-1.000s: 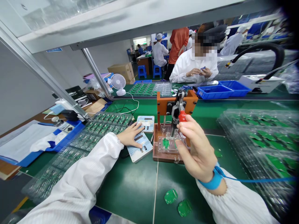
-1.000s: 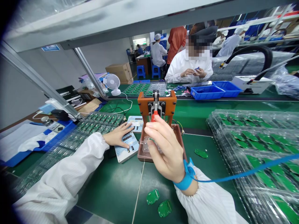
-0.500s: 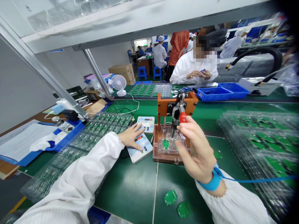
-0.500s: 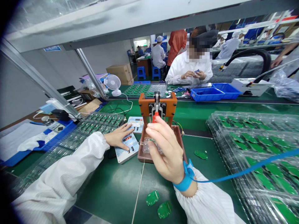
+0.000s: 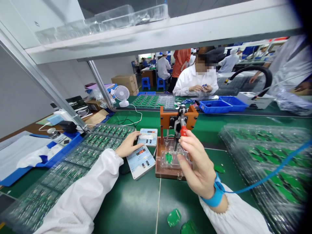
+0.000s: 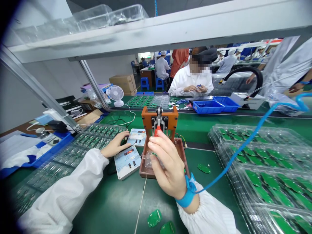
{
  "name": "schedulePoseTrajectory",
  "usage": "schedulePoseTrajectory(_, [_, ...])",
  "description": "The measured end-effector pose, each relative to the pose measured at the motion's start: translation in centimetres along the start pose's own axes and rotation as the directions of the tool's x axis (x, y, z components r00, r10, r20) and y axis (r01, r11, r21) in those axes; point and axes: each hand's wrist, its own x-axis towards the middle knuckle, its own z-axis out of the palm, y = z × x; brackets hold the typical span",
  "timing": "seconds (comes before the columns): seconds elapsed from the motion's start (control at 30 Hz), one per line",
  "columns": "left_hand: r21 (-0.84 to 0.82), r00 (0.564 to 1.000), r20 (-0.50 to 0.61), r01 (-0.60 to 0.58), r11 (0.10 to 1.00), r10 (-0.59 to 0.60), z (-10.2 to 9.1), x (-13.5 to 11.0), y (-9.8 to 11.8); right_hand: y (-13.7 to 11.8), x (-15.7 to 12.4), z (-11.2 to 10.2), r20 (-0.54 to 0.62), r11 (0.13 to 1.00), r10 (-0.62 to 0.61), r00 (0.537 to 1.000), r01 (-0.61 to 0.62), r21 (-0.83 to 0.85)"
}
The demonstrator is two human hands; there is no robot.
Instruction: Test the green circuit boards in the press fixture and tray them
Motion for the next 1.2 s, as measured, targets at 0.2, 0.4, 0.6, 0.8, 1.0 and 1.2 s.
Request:
schedulePoseTrajectory(0.2, [-0.409,0.877,-0.345,0.181,0.895,-0.335,0.6,-0.2,-3.0,0.1,0.5,-0.5,0.001,0.999,-0.023,1.0,0.023,-0.044])
schedulePoseTrajectory(0.4, [-0.504,0.859,-0.322,0.201,0.84,-0.399,1.0,-0.4,-3.9,0.3,0.8,-1.1,0.015,0.993,-0.028,1.0,0.029,-0.117])
schedulePoseTrajectory(0.6, [-0.537,0.866,-0.295,0.199,0.82,-0.403,0.8,-0.5,-3.6,0.5,1.1,-1.6,0.075,0.989,-0.045,0.996,0.055,-0.14])
schedulePoseTrajectory(0.8, [-0.543,0.876,-0.281,0.192,0.817,-0.392,0.8,-0.6,-3.4,1.0,0.0,-0.9,0.084,0.999,0.042,0.996,-0.043,0.012])
schedulePoseTrajectory(1.0, [-0.547,0.874,-0.275,0.202,0.812,-0.402,0.9,-0.5,-3.6,1.4,-0.7,-0.3,0.086,0.994,0.05,0.995,-0.058,0.094])
schedulePoseTrajectory(1.2, [-0.549,0.87,-0.271,0.21,0.809,-0.411,1.0,-0.5,-3.8,1.4,-1.3,0.1,0.078,0.982,0.104,0.991,-0.115,0.152])
